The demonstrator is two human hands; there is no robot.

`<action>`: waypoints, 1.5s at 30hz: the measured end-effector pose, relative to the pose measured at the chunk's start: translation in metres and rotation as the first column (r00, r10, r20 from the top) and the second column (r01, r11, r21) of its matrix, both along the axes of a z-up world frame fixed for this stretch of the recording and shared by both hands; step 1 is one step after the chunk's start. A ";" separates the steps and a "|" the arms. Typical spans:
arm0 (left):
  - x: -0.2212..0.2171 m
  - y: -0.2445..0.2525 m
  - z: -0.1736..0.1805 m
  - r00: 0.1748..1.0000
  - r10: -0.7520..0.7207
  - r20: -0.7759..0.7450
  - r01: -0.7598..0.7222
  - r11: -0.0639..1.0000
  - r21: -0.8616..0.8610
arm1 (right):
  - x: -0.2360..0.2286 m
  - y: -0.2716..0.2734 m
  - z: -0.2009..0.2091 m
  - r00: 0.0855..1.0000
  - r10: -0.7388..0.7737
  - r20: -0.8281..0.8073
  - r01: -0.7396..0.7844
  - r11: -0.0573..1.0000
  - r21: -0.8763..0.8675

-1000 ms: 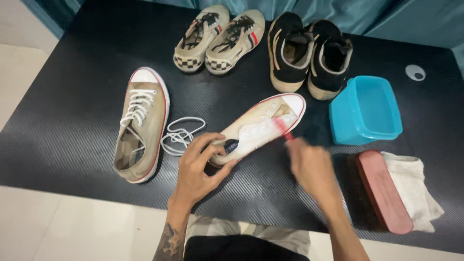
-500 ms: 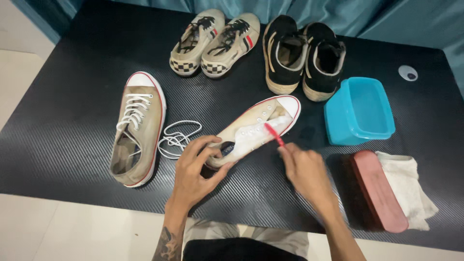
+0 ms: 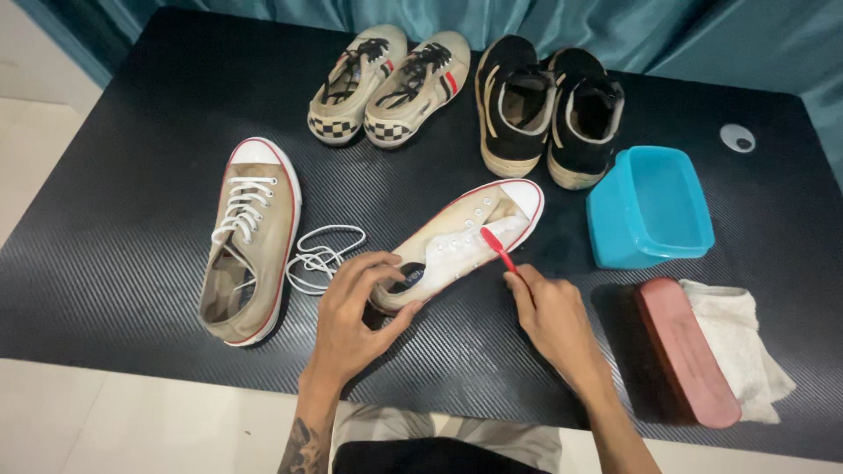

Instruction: The person scrubs a white shoe using a toothbrush and liquid from a blue container. They clean the canvas upper, the rubber sole edges, and the interior heel area.

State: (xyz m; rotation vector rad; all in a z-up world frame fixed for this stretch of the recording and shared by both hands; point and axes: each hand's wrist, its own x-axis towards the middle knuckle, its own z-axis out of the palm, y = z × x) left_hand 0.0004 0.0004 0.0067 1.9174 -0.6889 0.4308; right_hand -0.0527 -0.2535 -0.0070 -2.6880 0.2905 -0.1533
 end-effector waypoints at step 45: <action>-0.007 -0.007 -0.032 0.999 0.028 -0.037 -0.026 0.999 0.048 | 0.043 -0.137 0.114 0.885 -0.368 -0.285 0.058 0.695 -0.717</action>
